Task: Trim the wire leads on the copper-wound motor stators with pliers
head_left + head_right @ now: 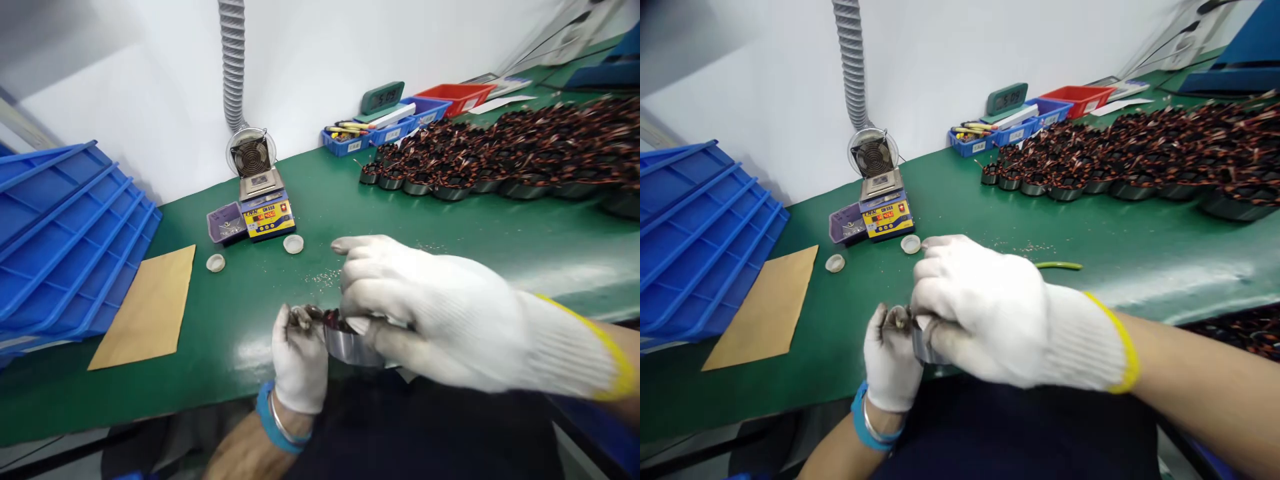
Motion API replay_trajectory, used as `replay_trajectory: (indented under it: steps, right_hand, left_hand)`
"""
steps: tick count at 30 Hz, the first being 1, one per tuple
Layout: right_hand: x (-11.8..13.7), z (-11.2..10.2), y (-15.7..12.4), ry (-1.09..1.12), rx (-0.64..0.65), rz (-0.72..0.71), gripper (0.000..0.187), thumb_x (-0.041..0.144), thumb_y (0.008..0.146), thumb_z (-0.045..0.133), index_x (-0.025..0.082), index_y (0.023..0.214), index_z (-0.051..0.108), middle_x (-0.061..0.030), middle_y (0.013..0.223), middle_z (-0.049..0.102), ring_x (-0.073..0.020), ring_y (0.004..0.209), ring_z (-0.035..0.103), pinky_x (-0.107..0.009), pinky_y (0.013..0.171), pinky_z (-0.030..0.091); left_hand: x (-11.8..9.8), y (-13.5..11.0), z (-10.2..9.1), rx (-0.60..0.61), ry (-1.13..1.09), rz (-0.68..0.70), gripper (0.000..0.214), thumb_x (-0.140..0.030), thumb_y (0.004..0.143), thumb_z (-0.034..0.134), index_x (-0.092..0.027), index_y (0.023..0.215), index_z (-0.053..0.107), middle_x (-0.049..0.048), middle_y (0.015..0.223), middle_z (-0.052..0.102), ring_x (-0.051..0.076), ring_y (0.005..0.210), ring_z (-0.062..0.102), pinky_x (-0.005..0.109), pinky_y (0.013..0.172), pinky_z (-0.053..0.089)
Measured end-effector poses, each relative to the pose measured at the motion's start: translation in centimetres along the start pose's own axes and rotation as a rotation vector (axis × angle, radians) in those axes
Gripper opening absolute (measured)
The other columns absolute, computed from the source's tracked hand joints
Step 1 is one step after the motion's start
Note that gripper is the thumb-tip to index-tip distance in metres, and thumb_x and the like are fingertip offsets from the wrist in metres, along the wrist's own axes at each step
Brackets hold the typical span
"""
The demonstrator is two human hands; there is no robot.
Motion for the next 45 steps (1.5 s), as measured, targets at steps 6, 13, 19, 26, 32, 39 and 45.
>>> replay_trajectory:
  steps: [6,13,19,26,32,39,45]
  right_hand:
    - [-0.1,-1.0,-0.3,-0.065,0.020,-0.022,0.016,0.011,0.081,0.061,0.027,0.082,0.065,0.0000,0.078,0.069,-0.0213,0.078,0.070,-0.051,0.116,0.050]
    - [-0.4,-1.5,-0.3,0.028,-0.040,0.030,0.017,0.011,0.082,0.061,0.028,0.082,0.066,0.0022,0.077,0.069,-0.0198,0.075,0.071,-0.050,0.118,0.051]
    - [-0.8,-1.4,-0.5,0.025,-0.070,0.023,0.016,0.013,0.085,0.060,0.027,0.081,0.066,0.0017,0.075,0.068,-0.0200,0.074,0.071,-0.047,0.115,0.053]
    - [-1.5,-0.7,-0.7,0.073,-0.073,0.016,0.014,0.014,0.086,0.058,0.024,0.082,0.067,-0.0005,0.078,0.070,-0.0201,0.079,0.071,-0.047,0.115,0.052]
    - [-3.4,-0.8,-2.3,0.137,-0.181,0.121,0.015,0.020,0.090,0.058,0.025,0.077,0.059,0.0018,0.072,0.063,-0.0181,0.073,0.068,-0.049,0.112,0.054]
    - [-2.4,-0.9,-1.8,0.219,-0.126,0.078,0.011,0.018,0.089,0.060,0.025,0.080,0.063,0.0015,0.075,0.067,-0.0170,0.076,0.069,-0.047,0.114,0.054]
    - [-7.6,0.9,-5.8,0.634,-0.454,0.644,0.017,0.035,0.081,0.074,0.024,0.072,0.065,0.0002,0.068,0.067,-0.0242,0.086,0.077,-0.046,0.098,0.061]
  left_hand:
    - [3.7,-0.4,1.5,0.254,0.185,-0.464,0.051,-0.063,0.092,0.066,-0.015,0.081,0.076,0.0068,0.065,0.068,0.022,0.056,0.064,0.038,0.067,0.055]
    - [0.3,0.8,-0.6,-0.082,0.007,-0.088,0.036,-0.054,0.095,0.061,-0.024,0.079,0.074,0.0051,0.088,0.075,0.027,0.107,0.072,0.042,0.106,0.051]
    - [3.4,-0.4,2.4,0.251,0.315,-0.368,0.061,-0.076,0.083,0.066,-0.022,0.108,0.080,0.0152,0.112,0.079,0.041,0.113,0.072,0.058,0.098,0.056]
    - [1.1,-0.6,2.8,0.125,0.815,-0.136,0.069,-0.065,0.102,0.029,-0.024,0.098,0.084,0.0141,0.108,0.080,0.030,0.121,0.069,0.045,0.095,0.059]
    - [1.4,-0.4,2.8,0.172,0.252,-0.006,0.045,-0.053,0.069,0.094,-0.024,0.099,0.076,0.0051,0.099,0.079,0.022,0.084,0.074,0.040,0.083,0.063]
    - [2.7,-1.6,3.5,0.438,0.377,-0.199,0.090,-0.090,0.064,0.075,-0.018,0.116,0.070,0.0158,0.101,0.075,0.042,0.098,0.075,0.053,0.076,0.063]
    - [-0.5,-0.9,2.2,0.123,0.577,0.355,0.063,-0.045,0.063,0.099,-0.024,0.109,0.061,0.0045,0.100,0.072,0.023,0.085,0.072,0.039,0.082,0.061]
Point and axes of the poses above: each hand's wrist, its own y-axis towards the middle knuckle, its own z-axis out of the palm, x = y × z, the point moved 8 cm from there along y, towards the middle knuckle
